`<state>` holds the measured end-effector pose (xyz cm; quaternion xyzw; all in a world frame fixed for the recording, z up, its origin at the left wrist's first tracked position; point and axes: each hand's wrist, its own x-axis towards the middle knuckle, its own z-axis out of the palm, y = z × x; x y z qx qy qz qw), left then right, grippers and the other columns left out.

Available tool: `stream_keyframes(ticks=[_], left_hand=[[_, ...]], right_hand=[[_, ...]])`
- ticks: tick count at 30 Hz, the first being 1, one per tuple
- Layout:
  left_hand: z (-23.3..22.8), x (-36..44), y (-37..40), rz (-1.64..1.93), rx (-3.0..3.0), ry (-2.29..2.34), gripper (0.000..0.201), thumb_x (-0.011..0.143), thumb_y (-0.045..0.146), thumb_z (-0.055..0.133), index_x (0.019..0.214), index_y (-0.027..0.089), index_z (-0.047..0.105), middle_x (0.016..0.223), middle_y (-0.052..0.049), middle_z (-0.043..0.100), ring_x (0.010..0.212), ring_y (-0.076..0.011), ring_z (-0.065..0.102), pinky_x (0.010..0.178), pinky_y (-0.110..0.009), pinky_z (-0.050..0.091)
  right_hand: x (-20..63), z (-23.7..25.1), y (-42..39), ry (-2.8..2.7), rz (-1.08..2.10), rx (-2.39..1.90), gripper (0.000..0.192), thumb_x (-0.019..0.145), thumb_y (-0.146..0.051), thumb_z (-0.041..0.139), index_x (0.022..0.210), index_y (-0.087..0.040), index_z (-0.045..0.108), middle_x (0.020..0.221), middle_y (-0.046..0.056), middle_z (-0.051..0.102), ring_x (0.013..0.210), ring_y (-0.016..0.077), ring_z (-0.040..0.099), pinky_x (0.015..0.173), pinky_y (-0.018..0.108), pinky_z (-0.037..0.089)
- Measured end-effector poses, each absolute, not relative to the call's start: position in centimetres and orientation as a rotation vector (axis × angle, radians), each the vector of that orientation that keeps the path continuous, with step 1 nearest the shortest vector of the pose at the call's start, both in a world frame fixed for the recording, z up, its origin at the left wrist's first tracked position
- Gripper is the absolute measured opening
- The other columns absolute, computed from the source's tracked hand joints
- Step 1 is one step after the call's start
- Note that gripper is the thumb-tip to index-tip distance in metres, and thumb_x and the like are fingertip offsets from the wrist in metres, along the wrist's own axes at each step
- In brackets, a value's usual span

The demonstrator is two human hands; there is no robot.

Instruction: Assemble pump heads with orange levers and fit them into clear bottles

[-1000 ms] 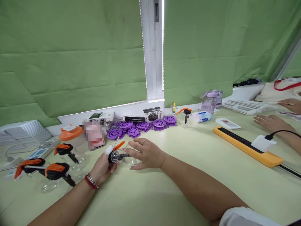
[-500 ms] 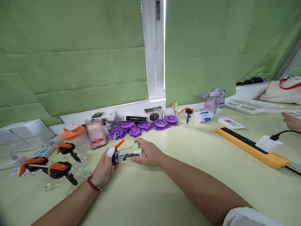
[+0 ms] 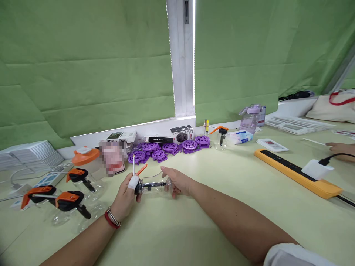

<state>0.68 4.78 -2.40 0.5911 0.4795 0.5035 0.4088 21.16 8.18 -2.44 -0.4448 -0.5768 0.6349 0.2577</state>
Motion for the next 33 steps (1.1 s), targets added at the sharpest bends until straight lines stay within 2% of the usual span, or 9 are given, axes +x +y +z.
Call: stream_keyframes(ticks=[4,7,11,13,15,19,23,26,33], left_hand=[[-2.8,0.9,5.1,1.311,1.384,1.223,0.033,0.085,0.049,0.044,0.070,0.020,0.044,0.052,0.007,0.043,0.037,-0.0060,0.037,0.035,-0.018,0.029],[-3.0,1.2,5.4,1.340,1.187,1.220,0.037,0.083,0.054,0.045,0.067,0.020,0.043,0.050,0.007,0.044,0.033,-0.0054,0.033,0.031,-0.018,0.024],[-3.3,0.9,6.0,1.348,0.962,1.185,0.039,0.079,0.054,0.048,0.063,0.019,0.045,0.047,0.005,0.049,0.028,-0.0052,0.032,0.031,-0.020,0.026],[-3.3,0.7,6.2,1.342,0.897,1.163,0.039,0.078,0.054,0.049,0.061,0.018,0.046,0.046,0.004,0.050,0.026,-0.0052,0.031,0.031,-0.021,0.027],[-3.3,0.4,6.4,1.306,0.861,1.144,0.040,0.077,0.054,0.050,0.060,0.018,0.047,0.045,0.004,0.051,0.025,-0.0050,0.030,0.030,-0.021,0.026],[-3.1,0.1,6.3,1.166,0.850,1.083,0.041,0.078,0.055,0.048,0.062,0.017,0.050,0.045,0.003,0.053,0.024,-0.0046,0.028,0.030,-0.021,0.025],[-3.1,0.1,6.2,1.091,0.888,1.115,0.043,0.079,0.055,0.046,0.061,0.017,0.051,0.043,0.002,0.053,0.024,-0.0050,0.029,0.031,-0.021,0.025],[-3.2,0.2,6.1,1.128,0.962,1.142,0.043,0.080,0.054,0.045,0.058,0.017,0.047,0.044,0.001,0.053,0.025,-0.0052,0.031,0.030,-0.020,0.022],[-2.6,0.8,5.4,1.304,1.174,1.178,0.038,0.085,0.051,0.040,0.064,0.019,0.044,0.050,0.006,0.047,0.033,-0.0060,0.035,0.032,-0.019,0.026]], right_hand=[[21.4,-2.5,8.2,-1.746,1.428,-1.127,0.060,0.084,-0.069,0.027,0.122,-0.023,0.039,0.100,0.007,0.058,0.055,0.0109,0.058,0.039,0.020,0.035],[21.5,-2.3,7.9,-1.907,1.125,-1.015,0.061,0.089,-0.061,0.029,0.136,-0.023,0.025,0.122,0.013,0.048,0.088,0.0175,0.058,0.065,0.029,0.049],[21.6,-2.0,7.5,-2.191,0.696,-0.721,0.081,0.083,-0.050,0.052,0.143,-0.022,0.007,0.141,0.016,0.029,0.115,0.0253,0.046,0.092,0.042,0.042],[21.7,-1.9,7.6,-2.312,0.411,-0.594,0.088,0.079,-0.044,0.059,0.144,-0.022,0.005,0.146,0.017,0.020,0.128,0.0294,0.033,0.099,0.046,0.036],[21.9,-1.8,7.8,-2.400,0.119,-0.511,0.080,0.081,-0.040,0.057,0.144,-0.023,0.010,0.149,0.018,0.012,0.133,0.0305,0.025,0.100,0.047,0.033],[22.4,-1.5,8.2,-2.538,-0.300,-0.451,0.061,0.084,-0.050,0.051,0.138,-0.031,0.028,0.146,0.016,0.021,0.126,0.0302,0.037,0.089,0.043,0.041],[22.4,-2.0,8.3,-2.506,-0.436,-0.563,0.067,0.077,-0.066,0.048,0.130,-0.027,0.039,0.129,0.018,0.043,0.088,0.0233,0.058,0.069,0.036,0.046],[22.2,-2.5,8.3,-2.412,-0.351,-0.637,0.077,0.073,-0.070,0.047,0.128,-0.018,0.037,0.117,0.019,0.049,0.072,0.0190,0.057,0.060,0.033,0.045],[21.8,-1.8,7.5,-2.292,0.232,-0.881,0.075,0.071,-0.066,0.053,0.124,-0.015,0.036,0.090,0.009,0.059,0.071,0.0205,0.056,0.061,0.032,0.044]])
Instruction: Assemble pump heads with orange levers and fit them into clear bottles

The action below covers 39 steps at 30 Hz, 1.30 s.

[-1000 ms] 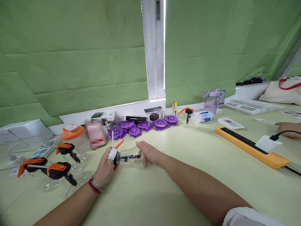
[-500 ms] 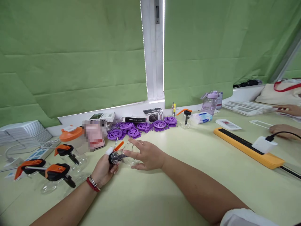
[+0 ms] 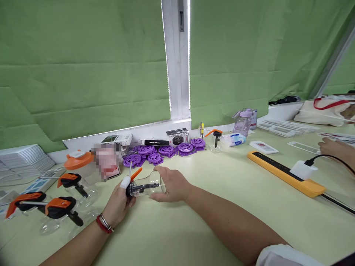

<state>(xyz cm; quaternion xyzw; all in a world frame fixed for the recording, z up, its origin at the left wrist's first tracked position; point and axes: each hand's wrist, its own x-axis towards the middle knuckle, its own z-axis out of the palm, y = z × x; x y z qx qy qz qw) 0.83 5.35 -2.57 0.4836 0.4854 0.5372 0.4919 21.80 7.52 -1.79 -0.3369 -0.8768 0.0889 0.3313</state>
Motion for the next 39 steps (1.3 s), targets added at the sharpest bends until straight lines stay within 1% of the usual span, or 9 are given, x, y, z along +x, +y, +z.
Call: stream_keyframes(ticks=[6,10,15,17,20,23,27,33,39], left_hand=[[-2.5,0.6,4.8,1.324,1.477,1.261,0.032,0.087,0.048,0.040,0.071,0.020,0.040,0.052,0.007,0.042,0.040,-0.0070,0.038,0.037,-0.019,0.032],[-2.8,0.5,4.8,1.314,1.511,1.252,0.029,0.086,0.047,0.042,0.073,0.021,0.041,0.054,0.007,0.044,0.040,-0.0073,0.038,0.036,-0.019,0.031],[-2.6,1.2,4.9,1.321,1.279,1.240,0.032,0.081,0.048,0.047,0.068,0.020,0.044,0.049,0.007,0.041,0.037,-0.0065,0.036,0.033,-0.018,0.028],[-2.7,1.3,5.2,1.311,1.142,1.215,0.033,0.079,0.049,0.048,0.065,0.019,0.045,0.048,0.007,0.044,0.033,-0.0061,0.035,0.031,-0.019,0.026],[-2.9,1.1,5.7,1.267,0.942,1.187,0.035,0.077,0.050,0.049,0.061,0.018,0.046,0.046,0.004,0.050,0.027,-0.0057,0.033,0.030,-0.020,0.027],[-3.1,0.6,6.1,1.195,0.815,1.156,0.037,0.077,0.051,0.048,0.061,0.018,0.049,0.044,0.002,0.053,0.024,-0.0060,0.031,0.030,-0.022,0.027],[-2.8,0.4,6.0,1.079,0.806,1.131,0.040,0.078,0.052,0.048,0.058,0.018,0.049,0.042,0.001,0.053,0.023,-0.0063,0.030,0.029,-0.022,0.025],[-2.5,0.6,5.7,1.088,0.931,1.165,0.042,0.079,0.053,0.045,0.057,0.017,0.048,0.042,0.001,0.052,0.024,-0.0065,0.032,0.029,-0.020,0.022],[-2.2,0.8,5.2,1.295,1.177,1.219,0.039,0.084,0.052,0.040,0.063,0.019,0.045,0.048,0.004,0.048,0.032,-0.0071,0.035,0.031,-0.019,0.025]], right_hand=[[21.4,-2.4,8.0,-1.849,1.441,-1.168,0.061,0.083,-0.071,0.022,0.106,-0.019,0.042,0.060,-0.001,0.056,0.040,0.0118,0.051,0.037,0.021,0.035],[21.2,-3.0,8.8,-1.699,1.698,-1.196,0.064,0.081,-0.074,0.020,0.102,-0.017,0.043,0.059,0.001,0.058,0.036,0.0121,0.051,0.031,0.019,0.031],[21.2,-2.5,8.2,-1.826,1.331,-1.142,0.065,0.086,-0.069,0.021,0.120,-0.018,0.041,0.093,0.010,0.062,0.066,0.0167,0.062,0.049,0.026,0.046],[21.3,-2.1,7.7,-1.966,1.011,-1.021,0.062,0.089,-0.062,0.028,0.135,-0.021,0.027,0.117,0.014,0.053,0.088,0.0193,0.060,0.069,0.034,0.050],[21.5,-1.6,7.4,-2.237,0.448,-0.718,0.078,0.084,-0.056,0.047,0.143,-0.020,0.010,0.140,0.020,0.031,0.119,0.0272,0.043,0.093,0.046,0.041],[21.6,-1.4,7.7,-2.408,-0.095,-0.406,0.078,0.082,-0.047,0.054,0.142,-0.019,0.012,0.146,0.021,0.017,0.134,0.0312,0.022,0.100,0.049,0.032],[21.9,-1.4,8.5,-2.436,-0.507,-0.219,0.066,0.085,-0.046,0.050,0.138,-0.022,0.020,0.143,0.022,0.022,0.130,0.0308,0.030,0.097,0.047,0.036],[22.2,-2.1,8.7,-2.381,-0.562,-0.344,0.066,0.081,-0.058,0.048,0.131,-0.020,0.030,0.125,0.019,0.041,0.109,0.0282,0.048,0.079,0.040,0.045],[22.0,-2.0,7.9,-2.315,0.060,-0.674,0.079,0.074,-0.064,0.053,0.131,-0.017,0.026,0.116,0.018,0.049,0.097,0.0263,0.054,0.075,0.038,0.046]])
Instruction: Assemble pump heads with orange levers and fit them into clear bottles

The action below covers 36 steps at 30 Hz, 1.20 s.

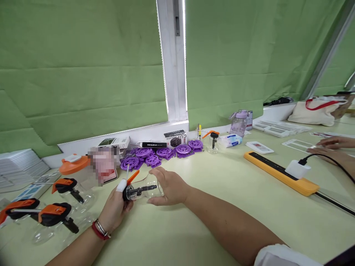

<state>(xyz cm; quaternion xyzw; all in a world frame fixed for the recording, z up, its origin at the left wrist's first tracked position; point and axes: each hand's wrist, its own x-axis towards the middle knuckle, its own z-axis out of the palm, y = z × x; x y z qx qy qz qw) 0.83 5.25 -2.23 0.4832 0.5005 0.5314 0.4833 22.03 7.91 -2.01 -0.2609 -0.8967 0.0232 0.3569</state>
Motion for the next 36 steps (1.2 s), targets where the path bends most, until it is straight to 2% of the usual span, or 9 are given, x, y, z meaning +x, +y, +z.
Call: stream_keyframes(ticks=[8,11,14,16,18,21,24,28,36], left_hand=[[-2.4,0.5,4.6,1.330,1.485,1.304,0.030,0.087,0.044,0.041,0.069,0.021,0.042,0.051,0.005,0.043,0.040,-0.0084,0.037,0.037,-0.020,0.031],[-2.4,0.7,4.6,1.323,1.444,1.286,0.031,0.086,0.045,0.043,0.069,0.020,0.043,0.052,0.005,0.044,0.040,-0.0078,0.038,0.036,-0.019,0.031],[-2.3,1.0,4.8,1.327,1.302,1.274,0.034,0.085,0.048,0.042,0.066,0.020,0.044,0.050,0.005,0.045,0.037,-0.0073,0.037,0.035,-0.019,0.029],[-2.4,1.0,5.3,1.304,1.136,1.283,0.037,0.083,0.051,0.043,0.064,0.019,0.043,0.048,0.005,0.047,0.032,-0.0070,0.035,0.033,-0.020,0.027],[-2.5,0.8,5.7,1.259,0.959,1.261,0.039,0.081,0.054,0.044,0.062,0.019,0.044,0.045,0.004,0.050,0.028,-0.0064,0.032,0.032,-0.021,0.027],[-2.7,0.4,6.2,1.151,0.816,1.172,0.042,0.079,0.057,0.044,0.062,0.018,0.047,0.042,0.003,0.050,0.024,-0.0056,0.027,0.031,-0.021,0.026],[-2.7,0.2,6.1,1.043,0.818,1.114,0.044,0.079,0.056,0.045,0.060,0.017,0.049,0.040,0.003,0.050,0.023,-0.0055,0.028,0.031,-0.021,0.026],[-2.5,0.4,5.6,0.999,0.888,1.095,0.044,0.079,0.055,0.045,0.056,0.017,0.048,0.039,0.002,0.050,0.023,-0.0052,0.028,0.031,-0.021,0.026],[-1.8,0.9,5.2,1.213,0.998,1.231,0.041,0.079,0.049,0.043,0.054,0.017,0.048,0.043,0.001,0.052,0.026,-0.0067,0.033,0.031,-0.020,0.024]], right_hand=[[21.5,-1.7,7.9,-1.901,1.403,-1.125,0.054,0.085,-0.066,0.033,0.113,-0.021,0.039,0.078,0.001,0.057,0.045,0.0097,0.054,0.040,0.020,0.036],[21.4,-1.9,8.2,-1.822,1.532,-1.167,0.058,0.083,-0.070,0.031,0.111,-0.020,0.040,0.076,0.001,0.058,0.042,0.0089,0.053,0.034,0.017,0.032],[21.3,-1.7,7.7,-1.900,1.330,-1.118,0.060,0.087,-0.065,0.027,0.127,-0.021,0.032,0.091,0.006,0.060,0.058,0.0121,0.059,0.045,0.021,0.043],[21.3,-1.4,7.2,-2.023,0.999,-1.001,0.064,0.089,-0.059,0.032,0.139,-0.022,0.018,0.114,0.014,0.054,0.083,0.0175,0.061,0.065,0.031,0.051],[21.2,-1.2,6.9,-2.172,0.572,-0.813,0.077,0.085,-0.056,0.044,0.142,-0.019,0.008,0.135,0.020,0.037,0.112,0.0249,0.051,0.085,0.040,0.047],[21.2,-1.3,7.3,-2.358,-0.014,-0.500,0.081,0.080,-0.053,0.053,0.141,-0.018,0.014,0.144,0.022,0.022,0.130,0.0313,0.031,0.095,0.046,0.038],[21.5,-1.5,8.0,-2.430,-0.350,-0.315,0.065,0.081,-0.055,0.050,0.135,-0.025,0.030,0.143,0.019,0.027,0.123,0.0313,0.038,0.090,0.046,0.041],[21.9,-1.3,8.1,-2.459,-0.461,-0.287,0.055,0.078,-0.062,0.049,0.126,-0.036,0.044,0.134,0.013,0.038,0.097,0.0275,0.052,0.076,0.043,0.043],[22.1,-1.9,8.3,-2.396,-0.426,-0.443,0.064,0.076,-0.065,0.046,0.125,-0.024,0.043,0.122,0.017,0.041,0.095,0.0271,0.050,0.069,0.037,0.044]])
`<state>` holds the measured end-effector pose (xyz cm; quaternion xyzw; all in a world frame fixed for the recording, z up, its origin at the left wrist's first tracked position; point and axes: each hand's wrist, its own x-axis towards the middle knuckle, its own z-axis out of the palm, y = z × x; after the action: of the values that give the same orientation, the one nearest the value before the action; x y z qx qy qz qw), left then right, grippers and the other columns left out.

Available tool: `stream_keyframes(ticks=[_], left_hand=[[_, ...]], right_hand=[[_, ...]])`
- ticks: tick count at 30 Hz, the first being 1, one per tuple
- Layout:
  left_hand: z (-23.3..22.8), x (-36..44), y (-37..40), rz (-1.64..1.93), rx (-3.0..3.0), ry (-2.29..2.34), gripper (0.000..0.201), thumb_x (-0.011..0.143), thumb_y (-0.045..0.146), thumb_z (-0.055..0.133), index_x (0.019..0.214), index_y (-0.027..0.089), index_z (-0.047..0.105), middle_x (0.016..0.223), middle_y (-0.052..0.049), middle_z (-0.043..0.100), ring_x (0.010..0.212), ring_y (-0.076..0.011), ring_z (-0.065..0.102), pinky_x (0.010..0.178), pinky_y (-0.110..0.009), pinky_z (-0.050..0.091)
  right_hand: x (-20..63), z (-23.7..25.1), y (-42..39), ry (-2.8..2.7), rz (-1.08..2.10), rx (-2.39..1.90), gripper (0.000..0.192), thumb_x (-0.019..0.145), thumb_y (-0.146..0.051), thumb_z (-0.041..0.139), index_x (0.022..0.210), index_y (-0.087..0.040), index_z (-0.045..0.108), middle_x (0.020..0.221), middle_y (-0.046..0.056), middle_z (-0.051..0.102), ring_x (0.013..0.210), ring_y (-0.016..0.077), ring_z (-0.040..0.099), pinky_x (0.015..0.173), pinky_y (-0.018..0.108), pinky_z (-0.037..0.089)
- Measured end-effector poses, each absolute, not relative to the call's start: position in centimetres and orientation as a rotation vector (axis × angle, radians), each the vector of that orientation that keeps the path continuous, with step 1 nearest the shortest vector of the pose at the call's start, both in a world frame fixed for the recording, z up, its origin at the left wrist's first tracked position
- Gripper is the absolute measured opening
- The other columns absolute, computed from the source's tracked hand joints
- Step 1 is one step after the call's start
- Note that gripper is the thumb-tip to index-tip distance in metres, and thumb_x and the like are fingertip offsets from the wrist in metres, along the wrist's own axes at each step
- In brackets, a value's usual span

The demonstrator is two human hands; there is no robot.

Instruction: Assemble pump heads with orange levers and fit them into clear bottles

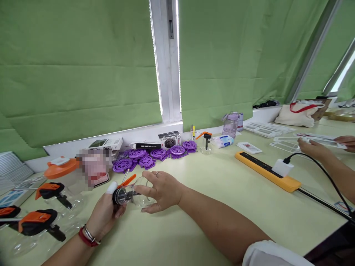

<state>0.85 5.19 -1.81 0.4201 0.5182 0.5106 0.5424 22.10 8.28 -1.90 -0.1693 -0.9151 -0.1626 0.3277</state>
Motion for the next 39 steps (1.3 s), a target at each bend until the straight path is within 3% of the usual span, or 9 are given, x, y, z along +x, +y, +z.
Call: stream_keyframes(ticks=[9,15,29,39], left_hand=[[-1.9,0.8,4.9,1.234,1.044,1.272,0.040,0.079,0.044,0.041,0.049,0.018,0.047,0.040,0.001,0.048,0.027,-0.0073,0.032,0.031,-0.021,0.025],[-1.7,1.0,4.7,1.293,1.046,1.294,0.039,0.079,0.043,0.042,0.049,0.018,0.046,0.038,0.002,0.046,0.028,-0.0067,0.031,0.031,-0.020,0.024],[-0.9,1.3,4.3,1.306,1.042,1.364,0.035,0.079,0.043,0.041,0.052,0.020,0.042,0.038,0.004,0.044,0.030,-0.0077,0.031,0.032,-0.020,0.022],[-0.6,1.4,4.2,1.362,0.941,1.400,0.029,0.073,0.045,0.047,0.058,0.020,0.044,0.039,0.005,0.044,0.031,-0.0085,0.035,0.031,-0.018,0.021]], right_hand=[[22.1,-2.8,8.8,-2.378,-0.288,-0.498,0.074,0.073,-0.065,0.051,0.127,-0.021,0.029,0.123,0.019,0.037,0.089,0.0240,0.054,0.069,0.037,0.047],[22.1,-2.7,8.8,-2.372,-0.212,-0.523,0.076,0.073,-0.064,0.051,0.128,-0.022,0.019,0.114,0.016,0.041,0.099,0.0267,0.051,0.065,0.034,0.047],[21.9,-2.7,9.0,-2.343,-0.062,-0.430,0.078,0.074,-0.059,0.056,0.128,-0.023,0.013,0.108,0.013,0.043,0.101,0.0262,0.045,0.067,0.034,0.048],[21.7,-3.2,9.1,-2.281,0.098,-0.386,0.079,0.073,-0.054,0.061,0.129,-0.019,0.019,0.106,0.012,0.041,0.100,0.0247,0.043,0.073,0.037,0.049]])
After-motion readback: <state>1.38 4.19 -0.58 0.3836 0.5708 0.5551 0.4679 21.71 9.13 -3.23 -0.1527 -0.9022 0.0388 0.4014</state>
